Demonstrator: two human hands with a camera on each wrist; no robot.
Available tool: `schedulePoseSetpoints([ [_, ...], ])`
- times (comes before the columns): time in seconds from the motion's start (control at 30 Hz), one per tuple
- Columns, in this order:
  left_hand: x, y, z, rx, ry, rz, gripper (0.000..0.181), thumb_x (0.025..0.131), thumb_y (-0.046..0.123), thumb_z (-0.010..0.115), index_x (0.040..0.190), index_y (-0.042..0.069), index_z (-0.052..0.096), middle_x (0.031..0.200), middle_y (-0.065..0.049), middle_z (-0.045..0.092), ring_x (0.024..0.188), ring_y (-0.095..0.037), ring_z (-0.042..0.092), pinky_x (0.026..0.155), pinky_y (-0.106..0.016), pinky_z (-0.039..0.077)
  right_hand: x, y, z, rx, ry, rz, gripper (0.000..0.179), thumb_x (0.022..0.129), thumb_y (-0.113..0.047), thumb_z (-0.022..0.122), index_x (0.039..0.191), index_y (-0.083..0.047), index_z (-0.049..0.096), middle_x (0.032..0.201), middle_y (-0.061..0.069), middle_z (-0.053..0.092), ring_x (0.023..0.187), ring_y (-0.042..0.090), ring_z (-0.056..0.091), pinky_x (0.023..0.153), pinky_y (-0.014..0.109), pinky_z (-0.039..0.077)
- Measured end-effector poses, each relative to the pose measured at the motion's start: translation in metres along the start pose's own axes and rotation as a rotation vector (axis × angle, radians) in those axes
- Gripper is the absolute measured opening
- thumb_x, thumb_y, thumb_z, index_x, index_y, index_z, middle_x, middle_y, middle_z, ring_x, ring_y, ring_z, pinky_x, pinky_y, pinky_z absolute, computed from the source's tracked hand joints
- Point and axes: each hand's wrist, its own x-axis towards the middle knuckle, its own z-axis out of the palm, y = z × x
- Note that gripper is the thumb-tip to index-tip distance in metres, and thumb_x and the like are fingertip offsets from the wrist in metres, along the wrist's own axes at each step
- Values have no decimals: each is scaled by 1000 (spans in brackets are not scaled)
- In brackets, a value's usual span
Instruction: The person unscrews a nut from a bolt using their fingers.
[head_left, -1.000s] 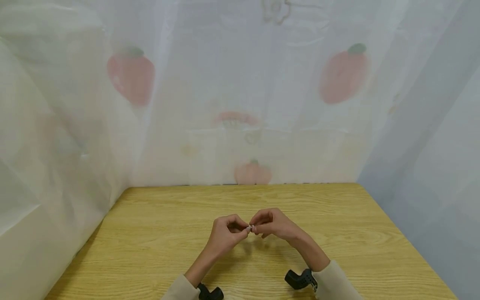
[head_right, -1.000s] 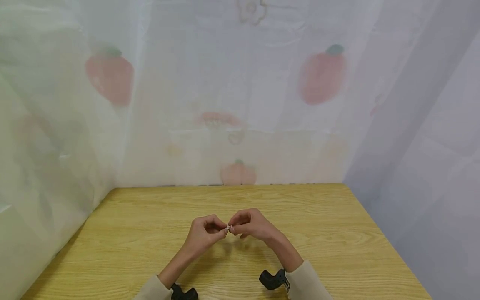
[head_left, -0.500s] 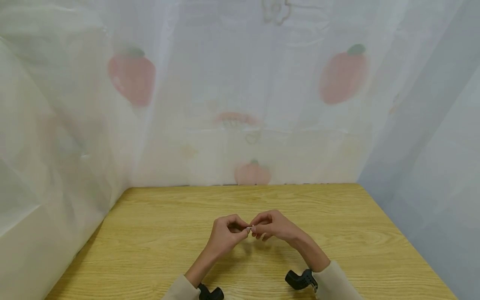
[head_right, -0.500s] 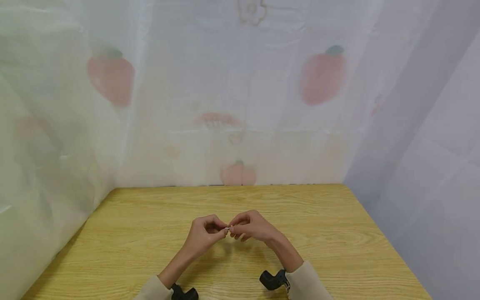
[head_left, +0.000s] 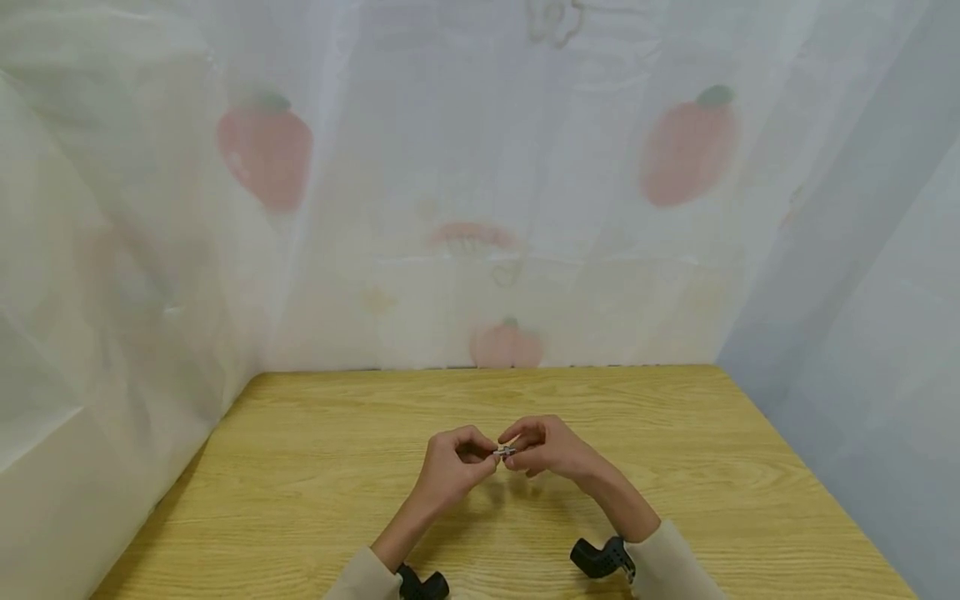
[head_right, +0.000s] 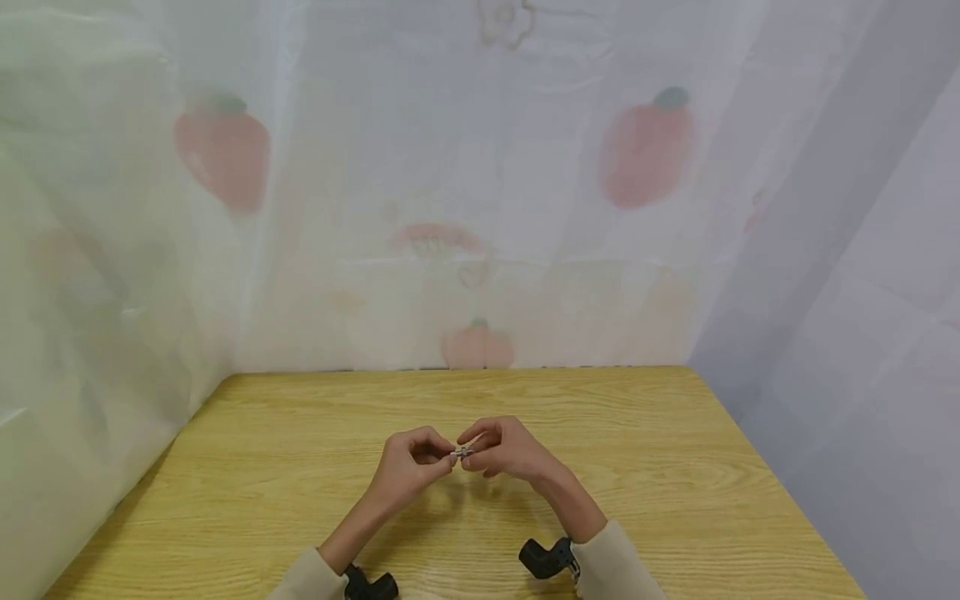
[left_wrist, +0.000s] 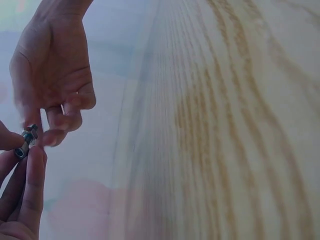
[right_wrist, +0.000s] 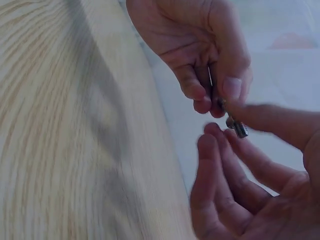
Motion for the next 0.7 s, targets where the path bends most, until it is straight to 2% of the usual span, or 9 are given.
schedulePoseSetpoints([
  [0.17,0,0,0,15,7,-6,6,90,6,78,93,11,78,90,-11,76,75,-12,73,70,-26,63,-1,-2,-1,0,-12,36,31,101,-26,68,119,-1,73,100,12,77,92,32,72,79,47,64],
  [0.33,0,1,-1,10,-2,-16,8,90,5,78,94,12,78,92,-11,76,76,-11,73,71,-26,64,-1,-3,0,-4,17,-5,27,99,-21,70,115,1,75,101,22,75,92,34,71,81,55,63],
  [0.47,1,2,-1,0,-6,-29,10,89,4,78,96,11,78,93,-12,76,78,-11,73,73,-26,64,-1,-3,1,-3,34,-12,27,97,-19,72,115,1,74,104,27,73,94,38,71,82,56,62],
  [0.7,2,1,0,-14,-25,-54,13,89,1,76,98,10,79,94,-12,76,78,-10,74,74,-25,64,0,-2,2,-1,43,-14,27,97,-17,72,116,1,74,99,14,76,97,43,70,82,55,62],
])
